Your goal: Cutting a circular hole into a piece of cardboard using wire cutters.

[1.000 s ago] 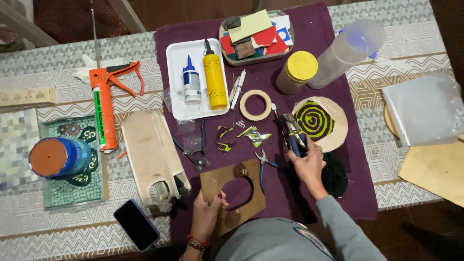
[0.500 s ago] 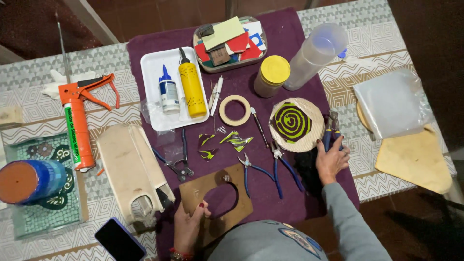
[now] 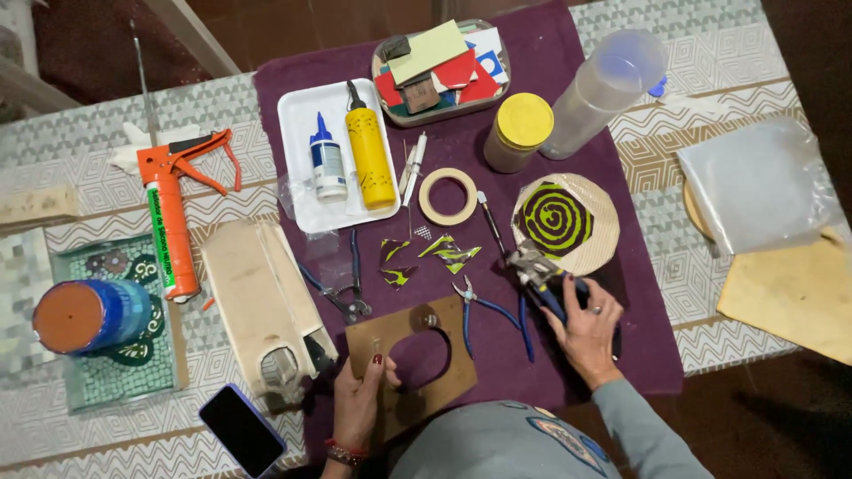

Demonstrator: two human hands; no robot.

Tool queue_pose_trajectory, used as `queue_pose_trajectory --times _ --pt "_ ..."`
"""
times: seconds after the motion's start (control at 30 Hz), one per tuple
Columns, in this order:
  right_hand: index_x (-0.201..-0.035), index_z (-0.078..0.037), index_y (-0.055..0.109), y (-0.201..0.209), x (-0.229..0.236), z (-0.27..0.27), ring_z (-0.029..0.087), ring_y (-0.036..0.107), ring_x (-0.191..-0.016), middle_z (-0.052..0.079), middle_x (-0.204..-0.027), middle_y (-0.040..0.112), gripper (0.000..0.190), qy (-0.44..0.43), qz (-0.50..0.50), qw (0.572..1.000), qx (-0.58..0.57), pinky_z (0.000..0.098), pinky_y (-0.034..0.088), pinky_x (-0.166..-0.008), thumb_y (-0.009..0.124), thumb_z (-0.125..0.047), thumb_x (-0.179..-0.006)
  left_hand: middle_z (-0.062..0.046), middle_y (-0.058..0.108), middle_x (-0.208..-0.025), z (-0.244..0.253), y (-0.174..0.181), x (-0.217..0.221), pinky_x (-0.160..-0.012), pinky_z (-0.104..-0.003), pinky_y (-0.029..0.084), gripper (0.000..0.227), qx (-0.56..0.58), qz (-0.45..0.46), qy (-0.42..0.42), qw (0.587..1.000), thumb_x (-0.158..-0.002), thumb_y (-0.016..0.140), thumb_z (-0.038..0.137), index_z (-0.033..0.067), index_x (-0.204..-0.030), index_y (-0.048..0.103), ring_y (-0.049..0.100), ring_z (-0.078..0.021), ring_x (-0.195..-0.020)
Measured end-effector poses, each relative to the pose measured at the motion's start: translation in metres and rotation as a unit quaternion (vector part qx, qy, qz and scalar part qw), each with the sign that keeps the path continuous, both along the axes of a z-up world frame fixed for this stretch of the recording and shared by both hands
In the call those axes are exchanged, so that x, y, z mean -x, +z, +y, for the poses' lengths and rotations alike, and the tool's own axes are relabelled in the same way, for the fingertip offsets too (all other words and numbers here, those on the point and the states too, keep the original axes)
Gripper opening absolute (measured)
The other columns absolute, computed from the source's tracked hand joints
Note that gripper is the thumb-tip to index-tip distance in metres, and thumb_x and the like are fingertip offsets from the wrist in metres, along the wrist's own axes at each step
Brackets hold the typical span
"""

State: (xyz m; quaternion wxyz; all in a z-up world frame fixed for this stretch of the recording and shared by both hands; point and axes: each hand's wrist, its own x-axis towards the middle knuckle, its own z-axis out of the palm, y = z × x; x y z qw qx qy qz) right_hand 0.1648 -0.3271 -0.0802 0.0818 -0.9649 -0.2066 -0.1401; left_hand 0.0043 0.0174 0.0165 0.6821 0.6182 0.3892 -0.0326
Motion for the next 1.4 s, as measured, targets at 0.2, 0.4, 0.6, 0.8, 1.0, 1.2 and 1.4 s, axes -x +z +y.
queue_pose_trajectory --times 0.2,0.4,0.6,0.8,1.0,1.2,1.4 --pt "-0.153 -0.006 0.046 -0.035 -0.030 0.071 0.037 0.045 -0.112 0.027 -0.137 0.045 0.073 0.014 0.100 0.994 -0.041 0.0511 0.036 -0.093 0.063 -0.048 -0.095 -0.010 0.070 -0.077 -0.007 -0.012 0.004 -0.062 -0.031 0.055 0.021 0.025 -0.047 0.011 0.999 -0.099 0.058 0.016 -0.0025 -0.097 0.067 0.064 -0.0173 -0.065" --pt "-0.155 -0.014 0.046 -0.022 -0.090 0.160 0.039 0.043 -0.103 0.029 -0.133 0.043 0.069 0.002 0.080 0.995 -0.052 0.0508 0.035 -0.089 0.067 -0.042 -0.095 -0.010 0.069 -0.069 -0.008 -0.011 0.001 -0.057 -0.028 0.050 0.021 0.023 -0.014 0.025 0.999 -0.096 0.057 0.014 -0.0029 -0.091 0.068 0.061 -0.0166 -0.057" --pt "-0.156 -0.012 0.040 -0.046 -0.136 0.205 0.038 0.045 -0.098 0.031 -0.131 0.048 0.075 -0.020 0.081 0.996 -0.020 0.0494 0.033 -0.083 0.066 -0.047 -0.094 -0.011 0.070 -0.083 -0.009 -0.030 0.005 -0.064 -0.031 0.055 0.016 0.050 -0.052 0.034 0.997 -0.095 0.055 0.010 -0.0028 -0.096 0.065 0.064 -0.0180 -0.063" --pt "-0.152 -0.001 0.044 -0.058 -0.157 0.197 0.045 0.046 -0.108 0.035 -0.133 0.049 0.088 0.012 0.075 0.997 0.017 0.0562 0.033 -0.094 0.070 -0.055 -0.087 -0.010 0.070 -0.076 -0.011 -0.017 0.001 -0.061 -0.030 0.055 0.016 0.028 -0.049 0.038 0.998 -0.095 0.054 0.008 -0.0030 -0.089 0.064 0.063 -0.0165 -0.060" --pt "-0.148 0.006 0.039 -0.020 -0.135 0.180 0.054 0.031 -0.135 0.038 -0.146 0.037 0.094 0.095 0.091 0.990 -0.046 0.0638 0.021 -0.112 0.076 -0.050 -0.082 -0.008 0.067 -0.069 -0.007 -0.019 0.003 -0.062 -0.029 0.054 0.021 0.016 -0.080 0.012 0.997 -0.095 0.056 0.015 -0.0011 -0.087 0.066 0.062 -0.0158 -0.061" --pt "-0.139 0.005 0.051 0.017 0.001 0.129 0.048 0.045 -0.128 0.030 -0.145 0.044 0.065 0.094 0.143 0.982 -0.075 0.0562 0.040 -0.108 0.070 -0.028 -0.087 -0.011 0.069 -0.083 -0.005 -0.020 0.005 -0.065 -0.031 0.056 0.015 0.110 -0.083 0.048 0.989 -0.099 0.060 0.011 -0.0037 -0.098 0.064 0.063 -0.0168 -0.066" --pt "-0.140 0.010 0.047 -0.007 0.048 0.107 0.040 0.053 -0.117 0.027 -0.138 0.051 0.105 0.029 0.120 0.990 0.062 0.0456 0.041 -0.102 0.068 -0.069 -0.074 -0.009 0.069 -0.080 -0.002 0.001 0.003 -0.064 -0.028 0.054 0.017 0.062 -0.060 0.039 0.995 -0.098 0.060 0.010 -0.0048 -0.098 0.068 0.062 -0.0157 -0.065"
